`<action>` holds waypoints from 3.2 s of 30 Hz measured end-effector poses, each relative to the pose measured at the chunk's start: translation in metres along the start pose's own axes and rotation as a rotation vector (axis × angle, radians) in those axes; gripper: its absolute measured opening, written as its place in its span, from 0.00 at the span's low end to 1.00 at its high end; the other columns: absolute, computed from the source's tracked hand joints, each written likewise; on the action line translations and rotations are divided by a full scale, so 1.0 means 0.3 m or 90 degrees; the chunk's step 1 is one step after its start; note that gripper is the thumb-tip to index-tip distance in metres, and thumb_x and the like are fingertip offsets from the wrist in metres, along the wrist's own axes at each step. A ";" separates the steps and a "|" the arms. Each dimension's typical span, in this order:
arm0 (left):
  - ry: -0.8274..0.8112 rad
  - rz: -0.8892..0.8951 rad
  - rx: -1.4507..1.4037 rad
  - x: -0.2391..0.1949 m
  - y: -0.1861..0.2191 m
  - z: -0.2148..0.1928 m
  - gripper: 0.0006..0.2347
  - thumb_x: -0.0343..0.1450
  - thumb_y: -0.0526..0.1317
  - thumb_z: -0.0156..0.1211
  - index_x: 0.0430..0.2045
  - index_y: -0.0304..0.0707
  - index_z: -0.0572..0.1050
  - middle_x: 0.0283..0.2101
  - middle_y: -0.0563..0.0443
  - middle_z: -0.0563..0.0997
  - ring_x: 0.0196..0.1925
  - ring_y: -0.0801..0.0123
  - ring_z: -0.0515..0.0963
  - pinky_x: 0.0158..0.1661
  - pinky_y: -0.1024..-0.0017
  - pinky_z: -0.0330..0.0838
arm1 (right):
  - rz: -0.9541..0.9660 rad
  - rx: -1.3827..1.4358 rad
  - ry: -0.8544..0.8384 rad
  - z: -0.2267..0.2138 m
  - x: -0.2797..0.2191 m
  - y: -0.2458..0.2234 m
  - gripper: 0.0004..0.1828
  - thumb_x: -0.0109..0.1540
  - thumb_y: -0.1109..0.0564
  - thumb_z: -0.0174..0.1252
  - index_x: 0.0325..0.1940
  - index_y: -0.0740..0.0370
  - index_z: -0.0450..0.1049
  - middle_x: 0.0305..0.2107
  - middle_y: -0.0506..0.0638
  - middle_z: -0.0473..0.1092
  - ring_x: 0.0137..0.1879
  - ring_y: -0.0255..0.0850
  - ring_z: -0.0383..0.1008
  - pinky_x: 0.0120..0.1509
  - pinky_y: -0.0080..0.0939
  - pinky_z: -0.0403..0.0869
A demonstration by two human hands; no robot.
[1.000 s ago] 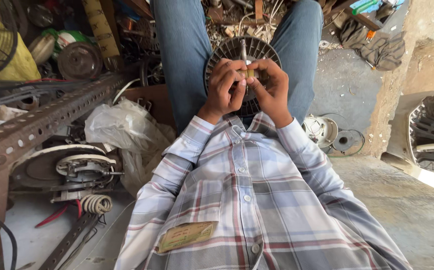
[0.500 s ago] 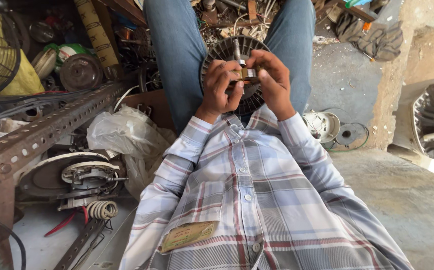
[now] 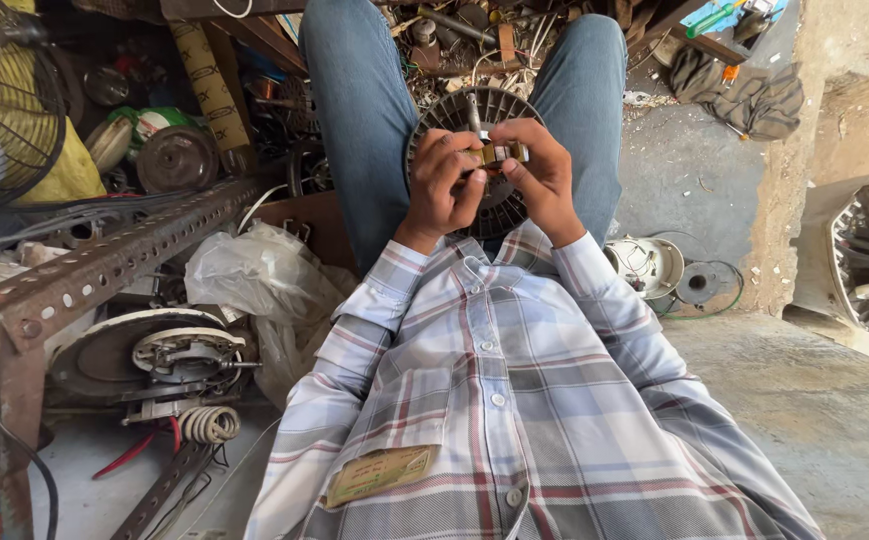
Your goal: The person works on a ceiling fan motor held in their lap, manipulating internal wires and components by hand while seated.
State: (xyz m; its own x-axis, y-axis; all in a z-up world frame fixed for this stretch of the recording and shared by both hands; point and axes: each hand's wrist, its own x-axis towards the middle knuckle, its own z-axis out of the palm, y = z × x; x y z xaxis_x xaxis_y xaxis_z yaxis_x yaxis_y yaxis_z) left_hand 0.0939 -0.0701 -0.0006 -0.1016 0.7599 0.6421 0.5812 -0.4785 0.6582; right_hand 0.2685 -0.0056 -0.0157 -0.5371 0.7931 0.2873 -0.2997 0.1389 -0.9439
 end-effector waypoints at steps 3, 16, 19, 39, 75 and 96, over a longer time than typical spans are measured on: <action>0.006 -0.017 0.002 0.013 0.015 -0.030 0.09 0.74 0.42 0.55 0.41 0.35 0.74 0.48 0.44 0.80 0.50 0.54 0.76 0.55 0.58 0.69 | -0.075 -0.102 0.048 -0.011 -0.013 0.013 0.16 0.71 0.58 0.57 0.63 0.63 0.72 0.55 0.54 0.69 0.62 0.40 0.71 0.68 0.41 0.71; -0.280 -0.100 -0.144 0.117 -0.173 -0.086 0.13 0.78 0.37 0.46 0.50 0.33 0.77 0.54 0.39 0.82 0.60 0.50 0.79 0.64 0.56 0.67 | 0.158 0.115 0.133 0.050 -0.058 -0.002 0.25 0.73 0.60 0.49 0.74 0.61 0.57 0.54 0.51 0.72 0.59 0.35 0.73 0.64 0.36 0.73; -0.224 -0.092 -0.101 0.088 -0.134 -0.102 0.10 0.79 0.36 0.47 0.47 0.31 0.75 0.50 0.38 0.79 0.55 0.50 0.78 0.58 0.58 0.70 | 0.126 0.053 0.113 0.043 -0.049 0.006 0.25 0.76 0.61 0.50 0.77 0.61 0.55 0.52 0.51 0.72 0.53 0.32 0.71 0.60 0.34 0.70; -0.208 -0.072 0.015 0.176 -0.238 -0.066 0.12 0.75 0.44 0.66 0.28 0.31 0.79 0.30 0.48 0.71 0.33 0.62 0.75 0.34 0.64 0.69 | 0.032 -0.252 -0.016 0.064 0.001 -0.121 0.06 0.68 0.73 0.49 0.43 0.66 0.67 0.44 0.56 0.69 0.46 0.43 0.70 0.52 0.39 0.70; -0.252 -0.121 0.322 0.135 0.285 -0.107 0.07 0.73 0.41 0.64 0.40 0.38 0.80 0.32 0.52 0.74 0.35 0.66 0.75 0.45 0.61 0.61 | 0.240 0.039 -0.311 -0.164 0.304 0.090 0.04 0.66 0.66 0.64 0.45 0.68 0.81 0.36 0.45 0.76 0.39 0.28 0.73 0.43 0.29 0.71; -0.259 -0.104 0.328 0.138 0.251 -0.255 0.09 0.68 0.43 0.70 0.19 0.42 0.80 0.32 0.51 0.70 0.40 0.61 0.73 0.62 0.41 0.55 | -0.108 -0.504 -0.123 0.057 -0.037 -0.186 0.22 0.61 0.65 0.66 0.59 0.58 0.76 0.41 0.55 0.71 0.42 0.51 0.73 0.44 0.48 0.73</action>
State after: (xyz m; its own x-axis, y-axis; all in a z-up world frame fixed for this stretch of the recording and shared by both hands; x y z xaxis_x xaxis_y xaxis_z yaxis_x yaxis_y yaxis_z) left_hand 0.0717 -0.1084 0.1055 0.0316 0.9580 0.2849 0.9054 -0.1482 0.3978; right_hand 0.2778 -0.0323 0.0365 -0.6818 0.6182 0.3912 0.2152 0.6805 -0.7004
